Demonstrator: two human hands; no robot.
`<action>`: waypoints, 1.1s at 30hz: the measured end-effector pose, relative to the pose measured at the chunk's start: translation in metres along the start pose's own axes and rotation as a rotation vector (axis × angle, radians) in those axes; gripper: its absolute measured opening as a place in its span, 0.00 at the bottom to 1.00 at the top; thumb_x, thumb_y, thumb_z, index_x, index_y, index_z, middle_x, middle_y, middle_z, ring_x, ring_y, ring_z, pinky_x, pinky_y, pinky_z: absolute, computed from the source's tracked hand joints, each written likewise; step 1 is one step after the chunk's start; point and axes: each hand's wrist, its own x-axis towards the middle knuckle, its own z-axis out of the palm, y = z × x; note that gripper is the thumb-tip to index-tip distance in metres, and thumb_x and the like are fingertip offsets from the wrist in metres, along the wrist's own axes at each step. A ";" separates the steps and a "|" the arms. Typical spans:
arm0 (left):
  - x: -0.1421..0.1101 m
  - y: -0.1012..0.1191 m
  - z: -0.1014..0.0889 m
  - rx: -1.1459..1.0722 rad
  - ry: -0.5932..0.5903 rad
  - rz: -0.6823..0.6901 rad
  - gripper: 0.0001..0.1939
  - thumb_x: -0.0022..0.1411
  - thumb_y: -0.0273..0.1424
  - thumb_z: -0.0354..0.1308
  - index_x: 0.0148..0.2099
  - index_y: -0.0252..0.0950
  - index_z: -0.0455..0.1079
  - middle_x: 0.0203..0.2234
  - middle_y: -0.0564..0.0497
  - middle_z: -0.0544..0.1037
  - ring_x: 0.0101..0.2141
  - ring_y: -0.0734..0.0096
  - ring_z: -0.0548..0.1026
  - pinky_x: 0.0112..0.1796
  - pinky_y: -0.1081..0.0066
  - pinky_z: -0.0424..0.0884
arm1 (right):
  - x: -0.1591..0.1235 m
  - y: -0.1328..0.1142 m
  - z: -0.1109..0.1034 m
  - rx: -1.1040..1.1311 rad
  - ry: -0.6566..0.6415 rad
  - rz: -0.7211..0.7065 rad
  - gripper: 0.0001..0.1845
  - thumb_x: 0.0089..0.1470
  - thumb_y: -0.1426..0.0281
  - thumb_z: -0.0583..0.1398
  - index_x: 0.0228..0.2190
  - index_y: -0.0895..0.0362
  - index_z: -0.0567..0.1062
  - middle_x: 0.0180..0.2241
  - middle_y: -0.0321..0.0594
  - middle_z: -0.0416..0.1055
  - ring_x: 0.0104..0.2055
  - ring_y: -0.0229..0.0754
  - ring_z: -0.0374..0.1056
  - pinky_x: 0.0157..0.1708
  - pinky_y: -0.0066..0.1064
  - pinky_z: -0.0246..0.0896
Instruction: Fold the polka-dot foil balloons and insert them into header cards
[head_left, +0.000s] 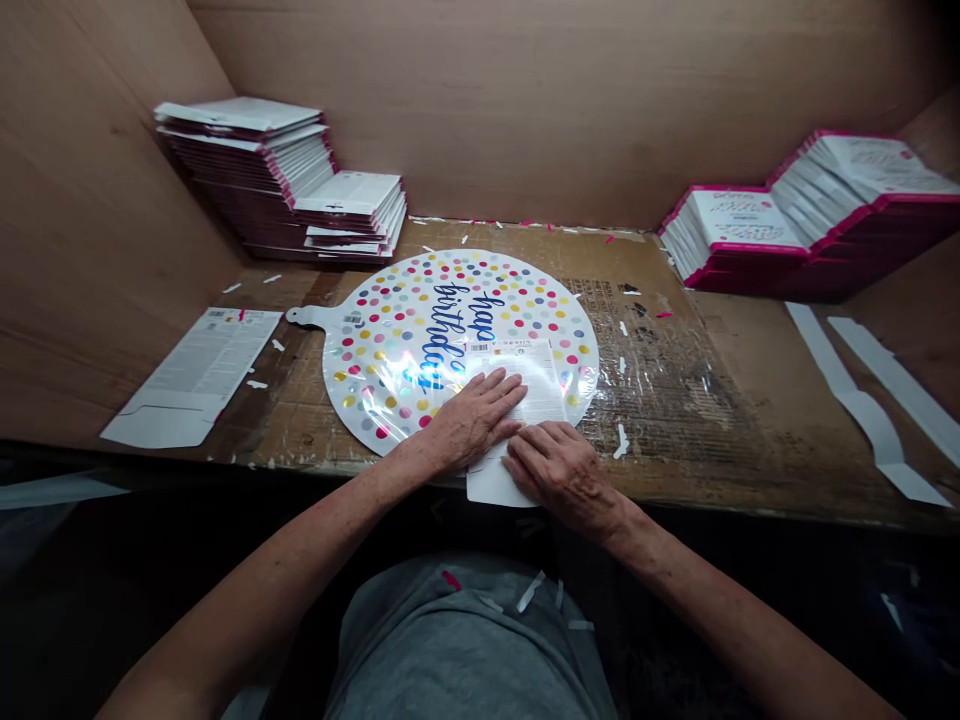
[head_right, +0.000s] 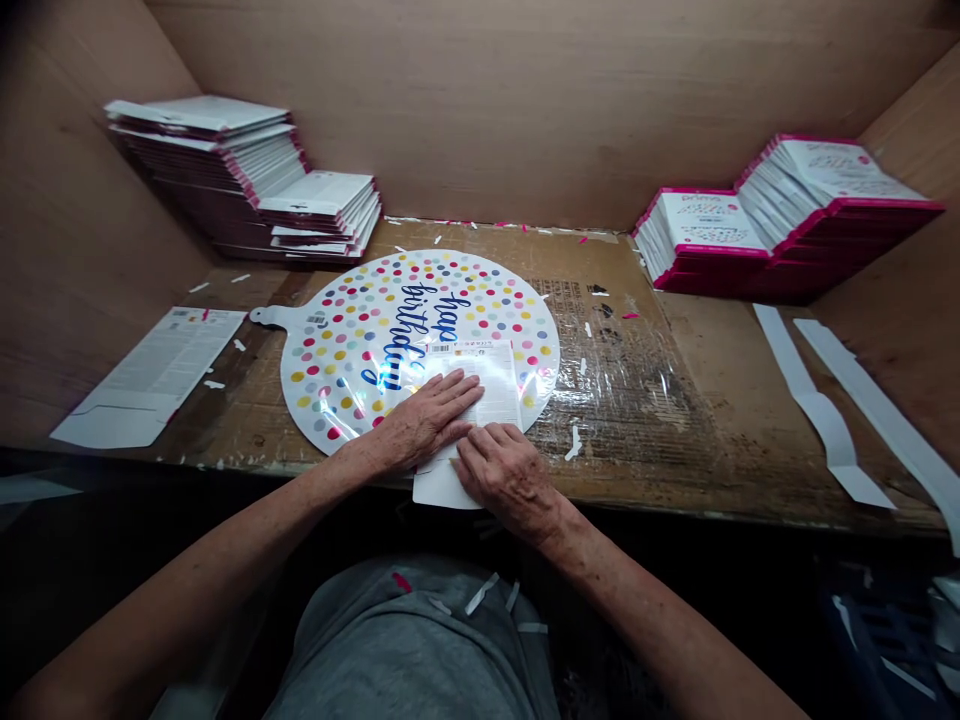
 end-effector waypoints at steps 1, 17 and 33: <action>0.000 0.000 -0.001 0.002 0.000 0.003 0.26 0.73 0.37 0.44 0.67 0.31 0.57 0.66 0.40 0.60 0.67 0.54 0.53 0.64 0.53 0.51 | 0.003 0.000 0.001 -0.007 -0.001 0.004 0.10 0.63 0.70 0.56 0.30 0.59 0.73 0.29 0.41 0.71 0.33 0.44 0.62 0.37 0.36 0.55; -0.005 0.003 -0.004 -0.086 0.213 0.044 0.19 0.70 0.37 0.51 0.57 0.31 0.66 0.61 0.35 0.67 0.65 0.55 0.60 0.61 0.52 0.62 | -0.064 0.010 -0.037 0.149 0.045 0.043 0.26 0.58 0.55 0.62 0.52 0.59 0.73 0.50 0.55 0.73 0.52 0.53 0.69 0.48 0.44 0.67; -0.049 0.040 -0.002 -0.273 0.358 -0.455 0.14 0.59 0.38 0.64 0.25 0.37 0.77 0.51 0.45 0.77 0.64 0.42 0.60 0.60 0.42 0.63 | -0.021 0.006 -0.011 0.540 0.094 0.586 0.14 0.63 0.62 0.58 0.28 0.55 0.75 0.27 0.38 0.74 0.29 0.40 0.70 0.30 0.31 0.65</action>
